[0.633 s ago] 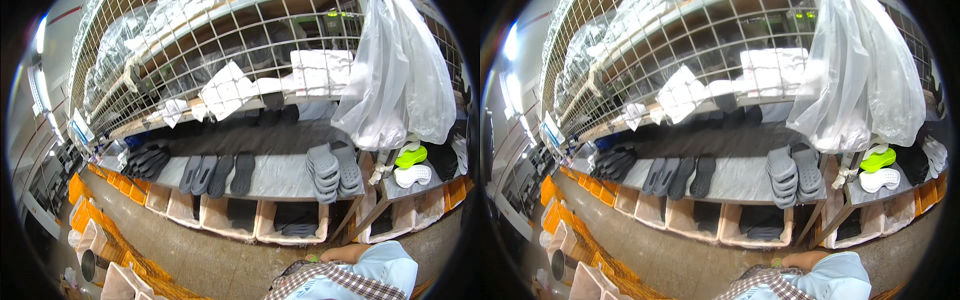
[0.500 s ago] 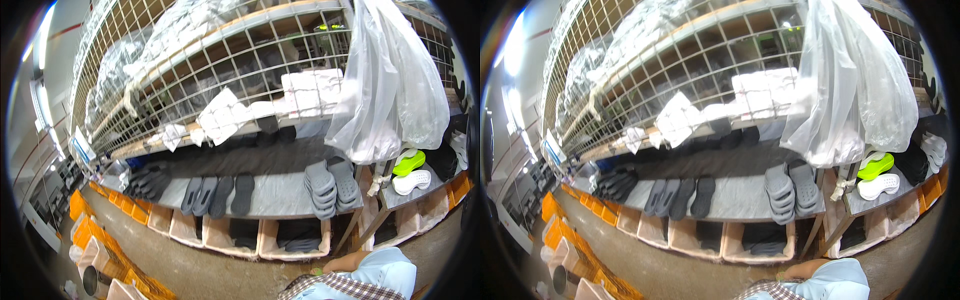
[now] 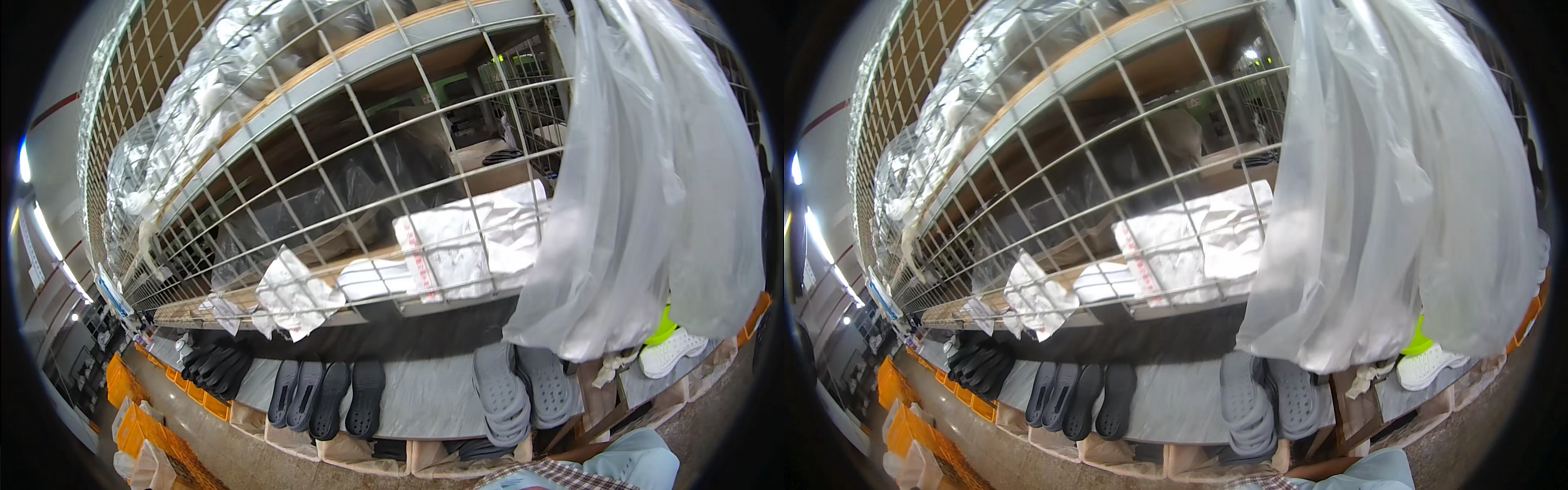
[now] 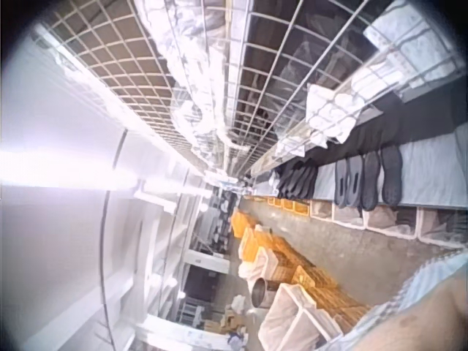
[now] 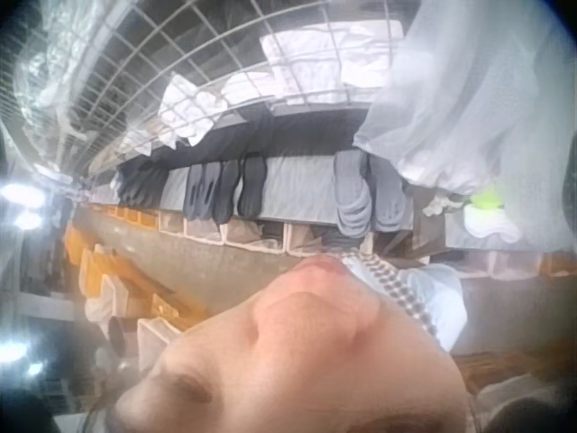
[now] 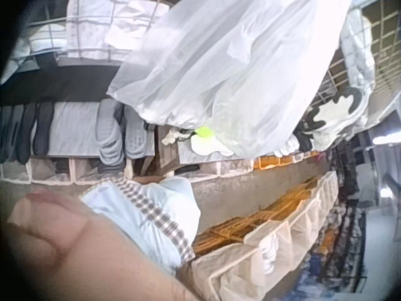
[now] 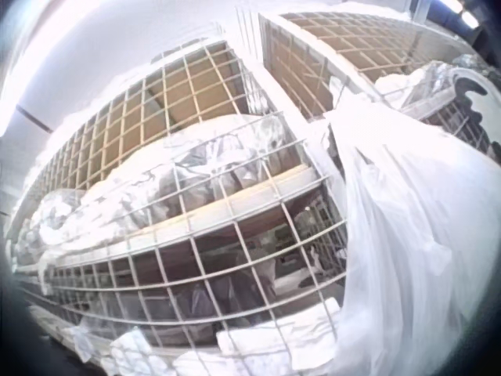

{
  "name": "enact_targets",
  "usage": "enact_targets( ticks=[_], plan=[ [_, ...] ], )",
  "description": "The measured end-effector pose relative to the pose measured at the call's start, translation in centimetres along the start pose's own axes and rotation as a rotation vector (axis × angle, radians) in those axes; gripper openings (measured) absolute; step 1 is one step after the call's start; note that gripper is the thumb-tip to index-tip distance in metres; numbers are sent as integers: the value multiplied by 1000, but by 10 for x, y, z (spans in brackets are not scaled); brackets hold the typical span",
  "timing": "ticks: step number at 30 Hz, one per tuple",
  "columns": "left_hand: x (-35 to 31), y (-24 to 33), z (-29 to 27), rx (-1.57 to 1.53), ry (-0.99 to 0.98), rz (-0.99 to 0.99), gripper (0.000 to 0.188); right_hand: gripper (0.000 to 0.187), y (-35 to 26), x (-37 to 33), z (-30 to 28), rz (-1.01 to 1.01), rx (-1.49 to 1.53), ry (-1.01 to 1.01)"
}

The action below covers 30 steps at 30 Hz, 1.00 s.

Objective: The person picks up white and black slipper soles, turns them over to inspect the bottom, and places them on a table. They then write on a clipboard with a pen before continuing to pick up and stack gray and black slipper soles on the table.

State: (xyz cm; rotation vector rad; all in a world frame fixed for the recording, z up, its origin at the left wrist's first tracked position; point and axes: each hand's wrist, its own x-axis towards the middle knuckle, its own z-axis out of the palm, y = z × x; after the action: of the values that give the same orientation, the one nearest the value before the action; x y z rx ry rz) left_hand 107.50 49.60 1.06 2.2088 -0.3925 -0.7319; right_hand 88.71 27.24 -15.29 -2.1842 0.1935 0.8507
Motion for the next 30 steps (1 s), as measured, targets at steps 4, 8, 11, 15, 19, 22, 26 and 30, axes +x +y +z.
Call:
enact_targets(
  ticks=[4,8,11,15,19,22,26,30],
  plan=[
    [15,27,-6,24,4,-33,47,32,-2,3,-39,-21,42,19],
    [21,28,-10,51,6,-76,48,31,-3,10,-54,-52,86,34],
    [17,6,-12,75,6,-109,49,30,0,15,-53,-79,119,65],
    [-30,-70,5,60,-2,-215,50,29,16,10,-35,-85,142,46],
    [-88,-150,55,24,-11,-319,51,29,40,-6,-16,-81,115,2],
    [-119,-192,85,-19,-11,-380,52,28,49,-14,2,-73,66,-34],
    [-154,-240,117,-86,-3,-436,52,27,46,-21,36,-90,-2,-95],
    [-201,-297,145,-146,15,-475,53,26,22,-24,77,-164,-51,-141]
  ],
)
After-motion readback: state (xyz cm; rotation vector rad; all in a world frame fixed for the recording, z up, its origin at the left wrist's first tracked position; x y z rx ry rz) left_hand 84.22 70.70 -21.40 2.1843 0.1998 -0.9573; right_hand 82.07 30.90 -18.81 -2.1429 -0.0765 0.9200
